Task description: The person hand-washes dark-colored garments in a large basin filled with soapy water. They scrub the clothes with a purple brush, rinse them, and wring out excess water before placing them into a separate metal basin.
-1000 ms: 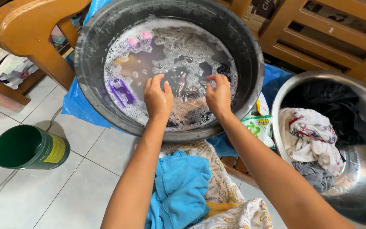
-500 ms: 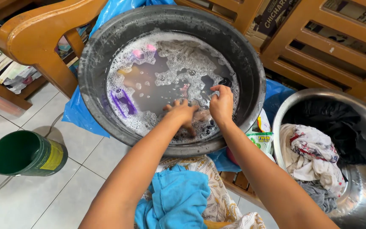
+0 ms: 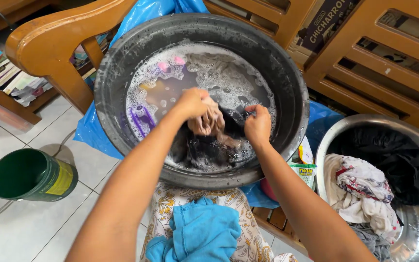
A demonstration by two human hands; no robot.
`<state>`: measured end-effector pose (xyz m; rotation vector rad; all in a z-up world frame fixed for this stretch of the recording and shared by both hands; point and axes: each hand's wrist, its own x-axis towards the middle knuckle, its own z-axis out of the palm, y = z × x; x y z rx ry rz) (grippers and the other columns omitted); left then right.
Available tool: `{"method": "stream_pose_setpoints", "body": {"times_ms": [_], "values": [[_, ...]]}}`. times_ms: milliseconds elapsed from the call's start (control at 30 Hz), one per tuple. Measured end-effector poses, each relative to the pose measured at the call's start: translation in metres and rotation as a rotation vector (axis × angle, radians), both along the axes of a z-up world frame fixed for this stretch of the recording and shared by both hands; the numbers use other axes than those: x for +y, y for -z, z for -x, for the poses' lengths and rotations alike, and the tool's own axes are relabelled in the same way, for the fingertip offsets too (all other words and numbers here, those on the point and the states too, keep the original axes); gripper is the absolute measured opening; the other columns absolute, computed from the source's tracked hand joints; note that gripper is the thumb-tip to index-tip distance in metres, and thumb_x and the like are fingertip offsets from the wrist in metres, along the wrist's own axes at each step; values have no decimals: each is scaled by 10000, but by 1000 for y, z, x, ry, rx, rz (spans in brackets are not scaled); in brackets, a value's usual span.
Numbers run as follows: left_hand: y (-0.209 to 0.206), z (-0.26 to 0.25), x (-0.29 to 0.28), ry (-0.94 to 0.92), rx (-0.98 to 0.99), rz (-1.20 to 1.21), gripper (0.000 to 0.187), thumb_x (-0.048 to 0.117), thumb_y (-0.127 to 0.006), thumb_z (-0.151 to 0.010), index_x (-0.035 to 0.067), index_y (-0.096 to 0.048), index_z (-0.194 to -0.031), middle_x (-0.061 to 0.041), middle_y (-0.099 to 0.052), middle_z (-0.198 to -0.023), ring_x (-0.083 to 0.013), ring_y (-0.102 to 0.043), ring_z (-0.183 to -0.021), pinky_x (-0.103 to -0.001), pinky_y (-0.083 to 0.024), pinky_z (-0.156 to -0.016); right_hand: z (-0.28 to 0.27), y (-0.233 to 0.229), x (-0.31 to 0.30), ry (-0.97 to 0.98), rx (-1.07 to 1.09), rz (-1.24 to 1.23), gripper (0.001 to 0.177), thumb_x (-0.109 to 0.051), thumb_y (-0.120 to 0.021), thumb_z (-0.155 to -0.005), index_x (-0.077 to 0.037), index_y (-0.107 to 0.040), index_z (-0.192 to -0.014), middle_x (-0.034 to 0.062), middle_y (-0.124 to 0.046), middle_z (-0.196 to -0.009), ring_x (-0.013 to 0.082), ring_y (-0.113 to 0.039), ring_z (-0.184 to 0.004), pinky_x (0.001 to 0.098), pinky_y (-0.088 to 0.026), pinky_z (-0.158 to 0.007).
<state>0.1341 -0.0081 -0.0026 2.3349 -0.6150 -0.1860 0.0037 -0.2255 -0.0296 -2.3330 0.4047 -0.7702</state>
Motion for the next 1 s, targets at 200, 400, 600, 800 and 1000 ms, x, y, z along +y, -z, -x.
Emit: {"method": "stream_pose_setpoints", "body": {"times_ms": [200,400,600,800,1000], "values": [[-67,-22,13,-67,-22,124,177,106,-702,-771,111,-723,-947,-145,-754,-912,-296,-745,-890,-401,-551,-786,-6,7,-1,-63,305,-48,338,-10,-561,-787,-85,-728,-1071,223,-678,-1133,422,-617,-1088,480,-478,-940],[-81,-32,28,0,-82,-103,273,47,-667,-758,113,-734,-1014,-195,-728,-999,-382,-699,-967,-451,-546,-798,-18,23,-3,-199,363,25,341,-32,-574,-778,-59,-729,-1080,254,-687,-1099,428,-637,-1064,472,-496,-934],[-103,-81,35,-145,-374,104,197,158,-747,-780,63,-745,-953,-215,-728,-999,-399,-709,-956,-454,-563,-836,-25,31,-4,-212,364,63,258,-87,-594,-842,-59,-747,-1048,241,-718,-1031,411,-673,-1017,459,-516,-919],[-133,-152,25,-704,-108,450,156,181,-699,-784,115,-784,-897,-141,-775,-980,-301,-767,-874,-388,-617,-709,-15,2,15,-235,379,91,303,-225,-767,-825,-51,-702,-1065,213,-654,-1091,411,-613,-1063,461,-486,-917],[-74,-175,19,-734,258,955,234,73,-659,-809,-69,-768,-960,-213,-824,-967,-290,-815,-764,-427,-620,-610,5,-32,59,-711,9,300,255,-84,-751,-790,-41,-663,-1025,165,-661,-1085,390,-620,-1100,441,-509,-945]]}}
